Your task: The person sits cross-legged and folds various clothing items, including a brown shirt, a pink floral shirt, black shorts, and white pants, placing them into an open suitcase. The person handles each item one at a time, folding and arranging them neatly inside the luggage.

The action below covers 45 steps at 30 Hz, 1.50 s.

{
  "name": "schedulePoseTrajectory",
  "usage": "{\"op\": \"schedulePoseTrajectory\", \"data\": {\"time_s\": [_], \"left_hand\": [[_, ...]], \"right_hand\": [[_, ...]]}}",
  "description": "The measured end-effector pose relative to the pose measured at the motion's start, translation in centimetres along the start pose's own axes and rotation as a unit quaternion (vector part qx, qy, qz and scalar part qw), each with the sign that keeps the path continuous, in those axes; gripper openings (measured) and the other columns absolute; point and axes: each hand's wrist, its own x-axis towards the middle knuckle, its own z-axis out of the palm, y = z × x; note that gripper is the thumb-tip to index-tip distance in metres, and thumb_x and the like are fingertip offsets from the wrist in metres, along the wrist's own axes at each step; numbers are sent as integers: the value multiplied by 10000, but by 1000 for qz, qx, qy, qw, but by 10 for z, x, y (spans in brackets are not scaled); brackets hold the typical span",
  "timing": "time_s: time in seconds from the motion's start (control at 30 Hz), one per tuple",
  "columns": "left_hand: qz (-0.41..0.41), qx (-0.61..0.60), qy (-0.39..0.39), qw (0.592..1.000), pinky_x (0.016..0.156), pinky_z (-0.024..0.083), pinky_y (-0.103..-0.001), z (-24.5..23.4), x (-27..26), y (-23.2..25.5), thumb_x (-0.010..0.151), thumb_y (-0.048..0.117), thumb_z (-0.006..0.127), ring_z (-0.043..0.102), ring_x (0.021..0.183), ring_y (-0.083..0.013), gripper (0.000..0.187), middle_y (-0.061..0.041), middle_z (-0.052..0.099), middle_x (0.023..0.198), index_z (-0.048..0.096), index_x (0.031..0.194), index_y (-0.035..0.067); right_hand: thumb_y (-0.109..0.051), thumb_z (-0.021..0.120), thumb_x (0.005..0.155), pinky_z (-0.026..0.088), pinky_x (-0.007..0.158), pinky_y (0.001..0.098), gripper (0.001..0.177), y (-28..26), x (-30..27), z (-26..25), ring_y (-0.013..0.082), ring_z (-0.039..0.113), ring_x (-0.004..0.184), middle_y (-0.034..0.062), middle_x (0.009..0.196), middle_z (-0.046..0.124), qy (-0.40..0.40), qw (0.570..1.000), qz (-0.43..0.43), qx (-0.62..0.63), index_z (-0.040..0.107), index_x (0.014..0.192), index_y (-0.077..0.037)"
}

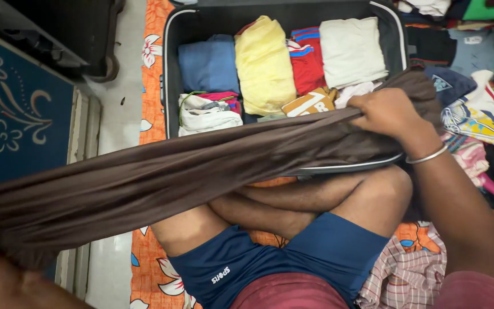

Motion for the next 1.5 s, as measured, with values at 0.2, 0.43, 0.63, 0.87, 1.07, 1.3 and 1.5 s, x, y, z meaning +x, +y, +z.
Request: {"op": "schedulePoseTrajectory", "data": {"time_s": [0.2, 0.43, 0.63, 0.87, 1.07, 1.3, 1.5], "left_hand": [[-129, -91, 12, 987, 1271, 377, -488, 29, 19, 52, 1107, 285, 465, 509, 1504, -273, 517, -155, 466, 1609, 450, 1558, 33], [-131, -242, -11, 961, 1225, 447, -486, 27, 65, -6, 1062, 336, 593, 583, 1398, -295, 549, -137, 587, 1488, 550, 1517, 32], [-101, -289, -89, 948, 1228, 456, -466, 59, 98, 5, 1037, 309, 635, 621, 1372, -286, 492, -119, 616, 1459, 565, 1445, 44], [-130, -218, -67, 965, 1123, 571, -409, 92, 117, -46, 1131, 28, 587, 693, 1191, -258, 186, -148, 673, 1314, 597, 1314, -3], [-280, -217, -16, 935, 979, 613, -355, 104, 104, -112, 1059, 49, 629, 726, 1083, -220, 199, -117, 713, 1237, 642, 1257, 26], [-320, -218, -11, 922, 902, 612, -359, 102, 84, -157, 1048, 77, 662, 717, 1011, -215, 194, -129, 706, 1162, 630, 1221, -3], [-321, -237, 1, 917, 902, 620, -367, 102, 85, -153, 1031, 65, 661, 725, 1004, -221, 184, -133, 710, 1152, 628, 1197, -6]], "right_hand": [[-56, 652, 803, 534, 875, 454, 270, 68, -59, 18, 383, 666, 976, 163, 1017, 709, 201, 973, 86, 81, 735, 1060, -76], [61, 569, 927, 530, 1013, 384, 196, 154, -146, 95, 321, 642, 1066, 190, 1128, 658, 388, 869, 210, 224, 622, 1113, 25], [-40, 661, 910, 538, 931, 390, 165, 174, -180, 88, 313, 657, 989, 178, 1074, 680, 408, 856, 277, 156, 662, 1066, 15], [-157, 768, 889, 548, 835, 396, 209, 174, -129, 9, 304, 675, 899, 165, 1010, 705, 409, 892, 188, -38, 708, 1011, 3], [-234, 820, 891, 549, 819, 425, 278, 171, -34, 48, 320, 688, 900, 162, 977, 716, 312, 936, 162, 29, 734, 1030, -8], [-318, 810, 1003, 489, 1036, 503, 338, 76, 0, 92, 352, 631, 1166, 170, 1205, 669, 271, 947, 130, 116, 710, 1159, -35], [-576, 677, 918, 219, 1128, 744, 663, 59, -21, 101, 433, 364, 1495, 159, 1584, 507, 134, 984, 113, -7, 670, 1394, -114]]}}
